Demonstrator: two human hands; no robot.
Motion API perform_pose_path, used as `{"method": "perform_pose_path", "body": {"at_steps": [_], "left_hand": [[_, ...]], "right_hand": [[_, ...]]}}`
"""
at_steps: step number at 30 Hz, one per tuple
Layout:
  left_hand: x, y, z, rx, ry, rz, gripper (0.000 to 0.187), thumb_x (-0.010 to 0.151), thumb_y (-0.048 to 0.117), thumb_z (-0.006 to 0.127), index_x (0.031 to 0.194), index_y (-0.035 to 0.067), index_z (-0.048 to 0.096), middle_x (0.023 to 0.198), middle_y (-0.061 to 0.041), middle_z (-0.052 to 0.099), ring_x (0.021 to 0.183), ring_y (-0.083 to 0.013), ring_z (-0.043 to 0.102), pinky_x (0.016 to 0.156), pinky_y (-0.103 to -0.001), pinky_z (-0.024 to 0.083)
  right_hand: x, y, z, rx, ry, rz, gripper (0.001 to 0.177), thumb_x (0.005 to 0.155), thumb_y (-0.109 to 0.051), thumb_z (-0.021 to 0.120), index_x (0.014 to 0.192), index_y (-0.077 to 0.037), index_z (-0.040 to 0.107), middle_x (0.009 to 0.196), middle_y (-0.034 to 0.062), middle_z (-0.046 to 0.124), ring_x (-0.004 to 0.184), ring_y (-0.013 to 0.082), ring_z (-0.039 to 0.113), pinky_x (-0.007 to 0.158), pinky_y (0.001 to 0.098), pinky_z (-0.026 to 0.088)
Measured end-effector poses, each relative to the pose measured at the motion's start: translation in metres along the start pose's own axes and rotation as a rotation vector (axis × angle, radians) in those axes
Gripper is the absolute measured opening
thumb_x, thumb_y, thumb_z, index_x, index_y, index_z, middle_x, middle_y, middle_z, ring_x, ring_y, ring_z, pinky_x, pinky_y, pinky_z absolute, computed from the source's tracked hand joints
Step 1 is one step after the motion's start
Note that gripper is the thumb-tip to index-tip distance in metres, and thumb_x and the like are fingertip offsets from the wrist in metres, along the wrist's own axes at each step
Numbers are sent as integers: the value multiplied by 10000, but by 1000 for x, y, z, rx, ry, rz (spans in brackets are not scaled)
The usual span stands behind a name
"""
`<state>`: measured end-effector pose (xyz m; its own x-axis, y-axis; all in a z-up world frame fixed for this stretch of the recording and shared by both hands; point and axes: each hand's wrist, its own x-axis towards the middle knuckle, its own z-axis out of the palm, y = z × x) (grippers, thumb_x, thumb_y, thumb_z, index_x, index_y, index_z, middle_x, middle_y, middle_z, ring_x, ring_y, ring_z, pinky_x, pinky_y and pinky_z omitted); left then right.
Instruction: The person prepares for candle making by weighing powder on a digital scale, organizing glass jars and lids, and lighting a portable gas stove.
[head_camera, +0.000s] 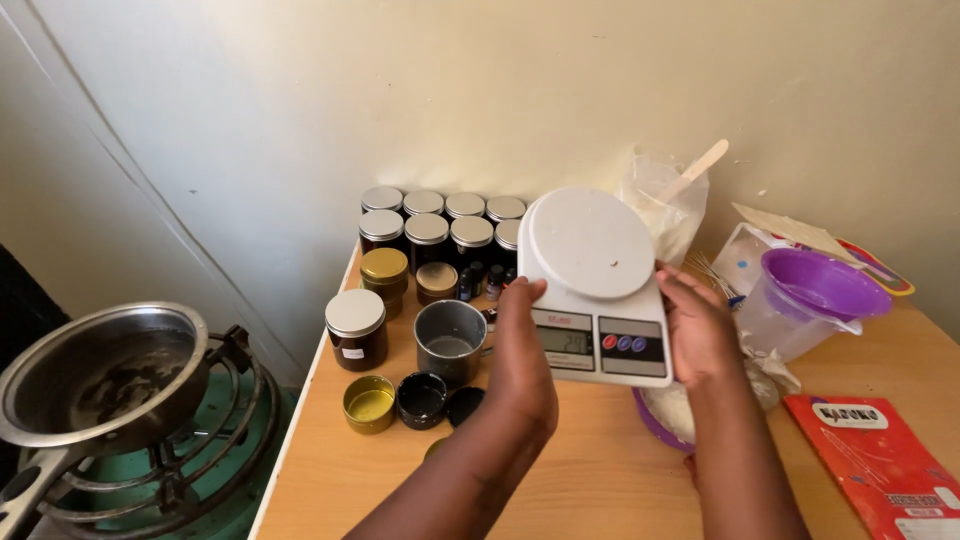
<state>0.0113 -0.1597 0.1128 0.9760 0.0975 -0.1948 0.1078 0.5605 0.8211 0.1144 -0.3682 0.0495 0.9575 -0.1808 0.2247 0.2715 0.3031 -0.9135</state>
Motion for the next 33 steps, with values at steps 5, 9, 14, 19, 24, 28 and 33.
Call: {"method": "perform_pose_path", "body": {"at_steps": [5,9,14,19,24,28,33], "left_hand": [[36,-32,4,-443,-99,-67,514,942,391,635,1407,174,600,1456,-69,584,1424,-221,446,1256,-471,312],[35,-48,20,-439,-185,-147,286,969,449,628,1089,201,703,1073,-49,722,1044,-234,637,965,-430,492],[26,-56,28,-268,-181,-306,374,931,298,703,1296,220,730,1088,10,693,1006,-196,543,845,-362,501],[33,-92,26,-375,-305,-377,820,751,-129,608,1511,179,602,1189,-156,760,922,-318,711,735,-498,625],[39,-118,28,-491,-319,-431,804,766,-207,593,1488,144,545,1284,-217,720,1072,-380,711,824,-573,635],[38,-132,37,-598,-283,-464,825,785,-236,587,1517,142,552,1311,-221,720,1094,-392,709,837,-589,649],[32,-158,60,-625,-262,-439,834,730,-245,603,1461,156,582,1357,-178,727,1166,-367,698,904,-571,631]], "right_hand": [[-10,-22,-34,83,-61,36,439,1006,-32,588,1443,4,620,1354,175,712,1272,296,700,1154,475,523],[-18,-31,-66,66,-42,128,664,969,-39,484,1633,-51,481,1491,136,636,1329,258,632,1153,418,488],[-30,-40,-107,-20,9,145,764,914,-21,496,1676,-53,460,1506,141,626,1278,230,628,1088,325,483],[-38,-49,-117,-106,81,208,722,936,6,462,1657,-25,454,1564,152,591,1325,222,587,1119,306,436],[-41,-40,-143,48,112,226,592,1013,-162,440,1593,-81,526,1529,91,615,1374,224,585,1169,355,425],[-54,-25,-155,370,208,103,347,1069,-273,607,1291,-41,739,1198,81,794,1167,246,755,1066,398,573],[-83,-16,-172,466,228,148,400,1108,-419,626,1305,-82,716,1274,127,785,1238,318,746,1061,528,572]]}}
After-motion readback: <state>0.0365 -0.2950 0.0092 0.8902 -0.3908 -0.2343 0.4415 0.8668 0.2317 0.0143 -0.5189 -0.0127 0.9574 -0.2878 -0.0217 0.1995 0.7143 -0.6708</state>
